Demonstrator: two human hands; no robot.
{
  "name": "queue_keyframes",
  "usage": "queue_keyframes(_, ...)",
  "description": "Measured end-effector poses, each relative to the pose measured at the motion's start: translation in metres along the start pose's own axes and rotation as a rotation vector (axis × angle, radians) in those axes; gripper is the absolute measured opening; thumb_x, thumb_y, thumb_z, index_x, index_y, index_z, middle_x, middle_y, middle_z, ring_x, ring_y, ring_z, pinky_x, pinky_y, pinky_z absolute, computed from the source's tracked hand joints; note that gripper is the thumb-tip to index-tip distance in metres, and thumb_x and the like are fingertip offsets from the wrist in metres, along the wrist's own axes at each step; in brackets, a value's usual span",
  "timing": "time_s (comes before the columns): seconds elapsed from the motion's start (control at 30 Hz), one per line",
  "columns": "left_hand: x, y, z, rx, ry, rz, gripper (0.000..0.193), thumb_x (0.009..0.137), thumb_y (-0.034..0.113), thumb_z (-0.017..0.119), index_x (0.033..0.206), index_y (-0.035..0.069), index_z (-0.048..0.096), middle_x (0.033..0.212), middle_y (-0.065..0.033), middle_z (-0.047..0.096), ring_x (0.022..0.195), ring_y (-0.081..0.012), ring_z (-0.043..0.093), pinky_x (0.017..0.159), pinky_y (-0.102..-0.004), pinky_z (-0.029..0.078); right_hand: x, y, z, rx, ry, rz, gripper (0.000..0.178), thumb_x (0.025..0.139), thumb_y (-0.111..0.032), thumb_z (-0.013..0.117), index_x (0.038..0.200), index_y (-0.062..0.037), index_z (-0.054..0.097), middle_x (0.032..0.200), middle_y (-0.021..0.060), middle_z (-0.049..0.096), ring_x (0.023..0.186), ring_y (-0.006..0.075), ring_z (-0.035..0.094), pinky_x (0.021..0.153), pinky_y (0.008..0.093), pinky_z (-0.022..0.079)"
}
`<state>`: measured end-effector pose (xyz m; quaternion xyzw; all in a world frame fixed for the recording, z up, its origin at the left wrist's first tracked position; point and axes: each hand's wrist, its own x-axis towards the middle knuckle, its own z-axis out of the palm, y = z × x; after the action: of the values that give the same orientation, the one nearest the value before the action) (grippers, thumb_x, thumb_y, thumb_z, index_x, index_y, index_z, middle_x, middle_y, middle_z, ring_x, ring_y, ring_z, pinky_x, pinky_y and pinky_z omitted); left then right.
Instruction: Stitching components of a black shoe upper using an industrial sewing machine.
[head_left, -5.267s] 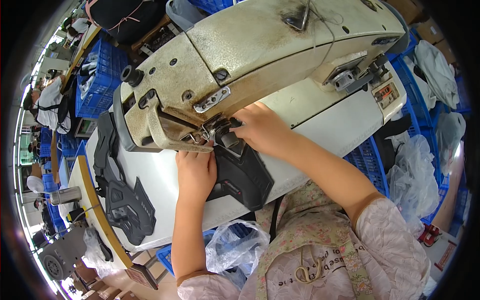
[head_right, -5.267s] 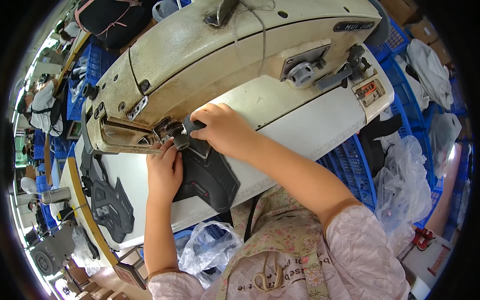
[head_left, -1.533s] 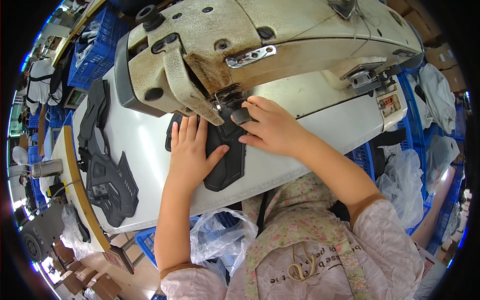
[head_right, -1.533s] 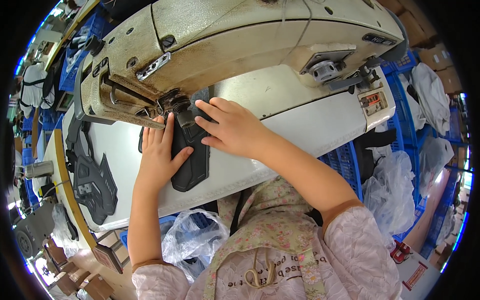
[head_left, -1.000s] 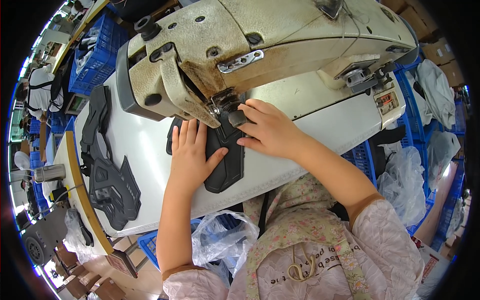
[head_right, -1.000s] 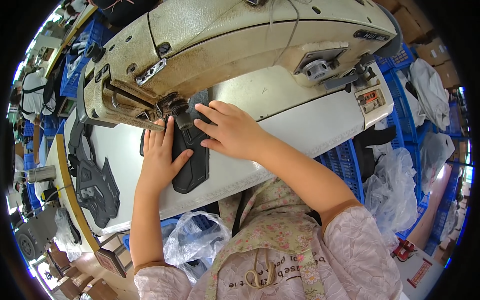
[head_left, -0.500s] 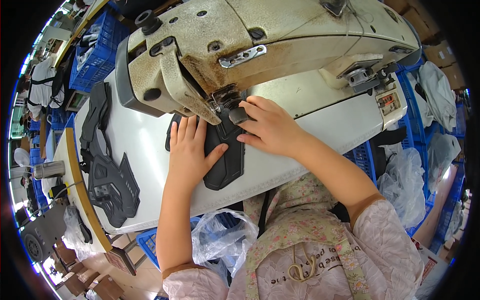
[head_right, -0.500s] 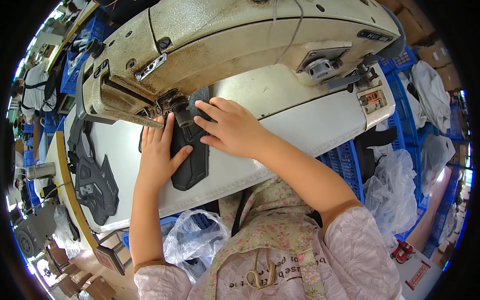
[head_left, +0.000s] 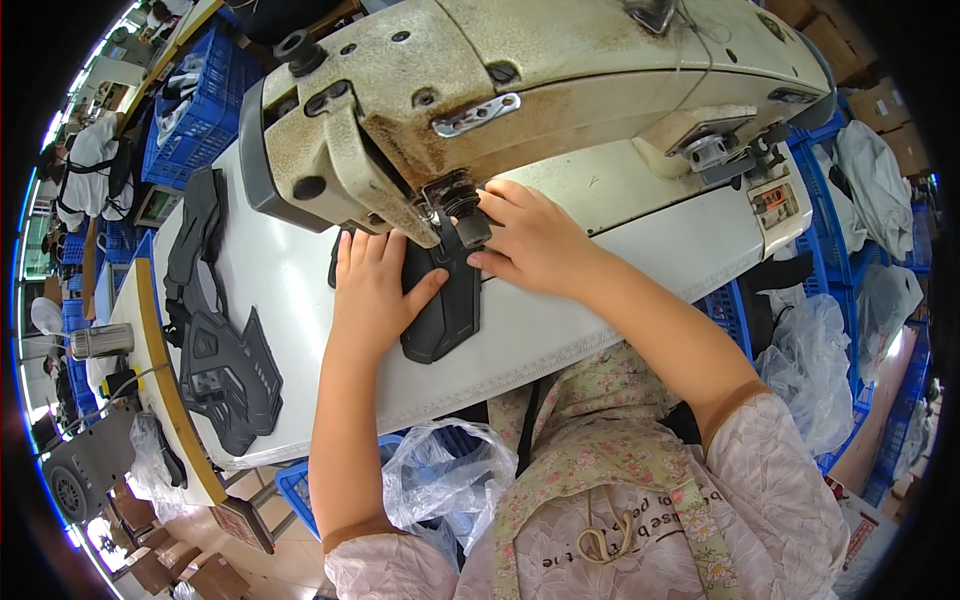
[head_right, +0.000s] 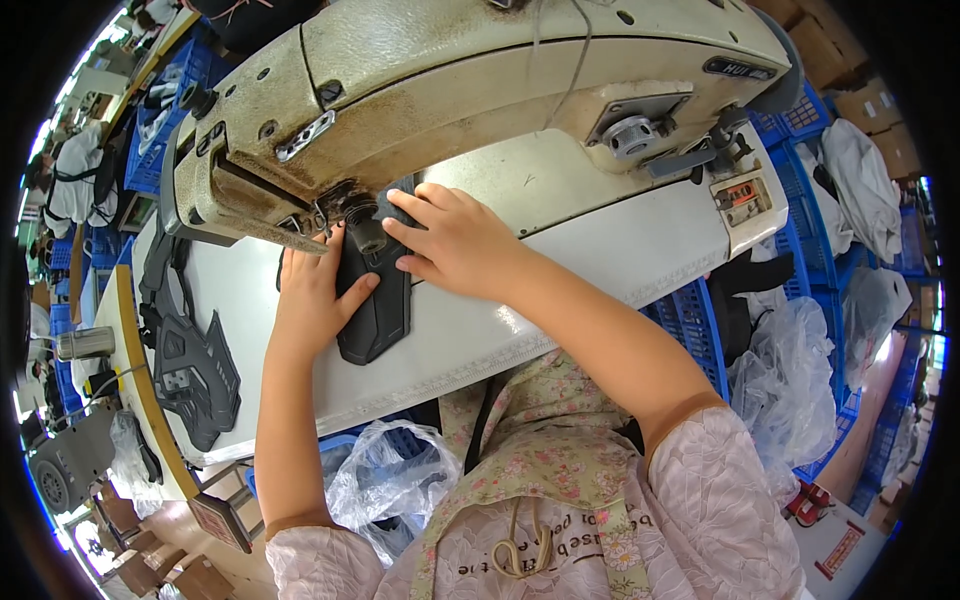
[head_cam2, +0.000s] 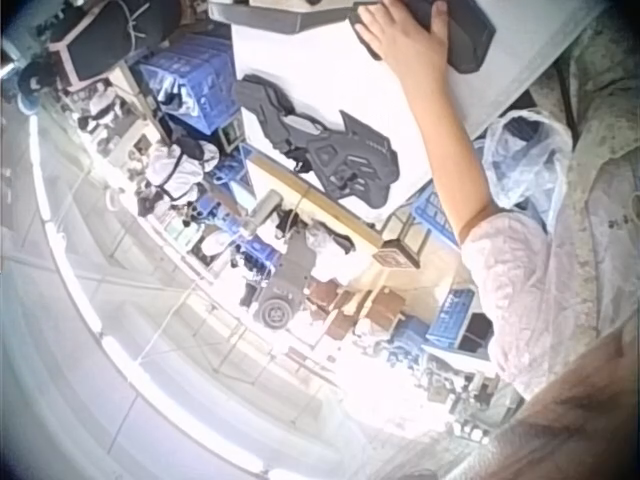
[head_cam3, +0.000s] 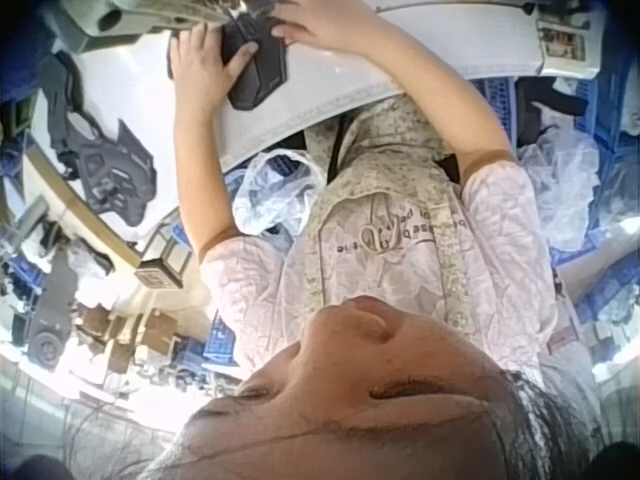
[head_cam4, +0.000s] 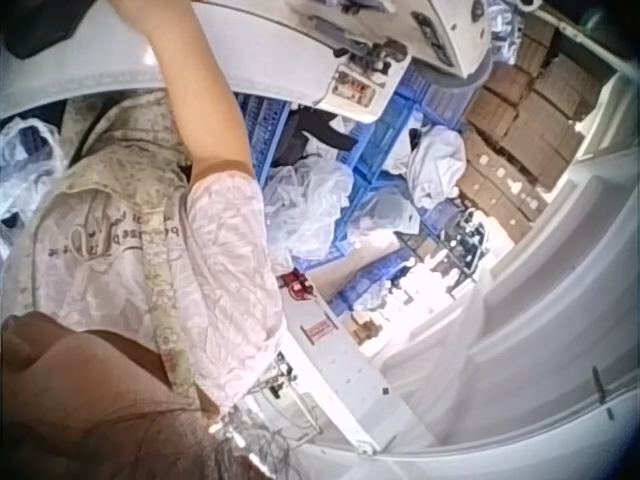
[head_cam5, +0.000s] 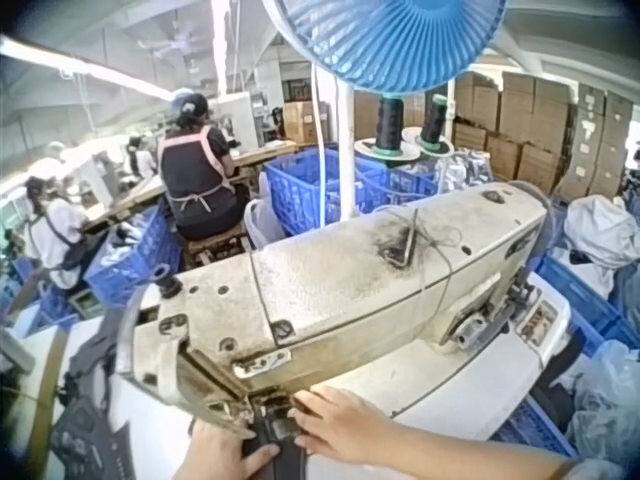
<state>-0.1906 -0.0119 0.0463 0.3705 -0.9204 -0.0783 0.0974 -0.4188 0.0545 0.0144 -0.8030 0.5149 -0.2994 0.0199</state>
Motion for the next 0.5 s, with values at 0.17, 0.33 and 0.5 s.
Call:
queue_keyframes(0.17, 0.008, -0.011, 0.005, -0.008, 0.051, 0.018, 0.065, 0.078, 0.036, 0.076, 0.128, -0.002, 0.056, 0.123, -0.0202, 0.059, 0.116, -0.0401, 0.050, 0.104, -0.0466, 0.036, 0.008, 0.003, -0.001, 0.002, -0.029, 0.022, 0.042, 0.083, -0.031, 0.070, 0.117, -0.0073, 0.065, 0.133, 0.0124, 0.054, 0.119, 0.0307, 0.050, 0.099, 0.0430, 0.044)
queue_keyframes(0.33, 0.017, -0.017, 0.002, -0.141, 0.076, -0.005, 0.048, 0.077, 0.037, 0.076, 0.115, 0.009, 0.066, 0.109, -0.0149, 0.063, 0.108, -0.0361, 0.054, 0.107, -0.0526, 0.032, 0.016, 0.003, -0.001, 0.019, -0.087, 0.090, 0.038, 0.083, -0.031, 0.071, 0.114, -0.0092, 0.066, 0.126, 0.0119, 0.057, 0.117, 0.0312, 0.051, 0.098, 0.0429, 0.045)
queue_keyframes(0.5, 0.024, -0.021, 0.002, -0.155, 0.101, 0.030, 0.041, 0.076, 0.035, 0.077, 0.108, 0.011, 0.070, 0.102, -0.0130, 0.068, 0.100, -0.0351, 0.057, 0.097, -0.0477, 0.038, 0.021, 0.006, -0.001, 0.012, -0.106, 0.121, 0.035, 0.083, -0.030, 0.071, 0.112, -0.0094, 0.066, 0.117, 0.0102, 0.060, 0.111, 0.0302, 0.055, 0.095, 0.0425, 0.046)
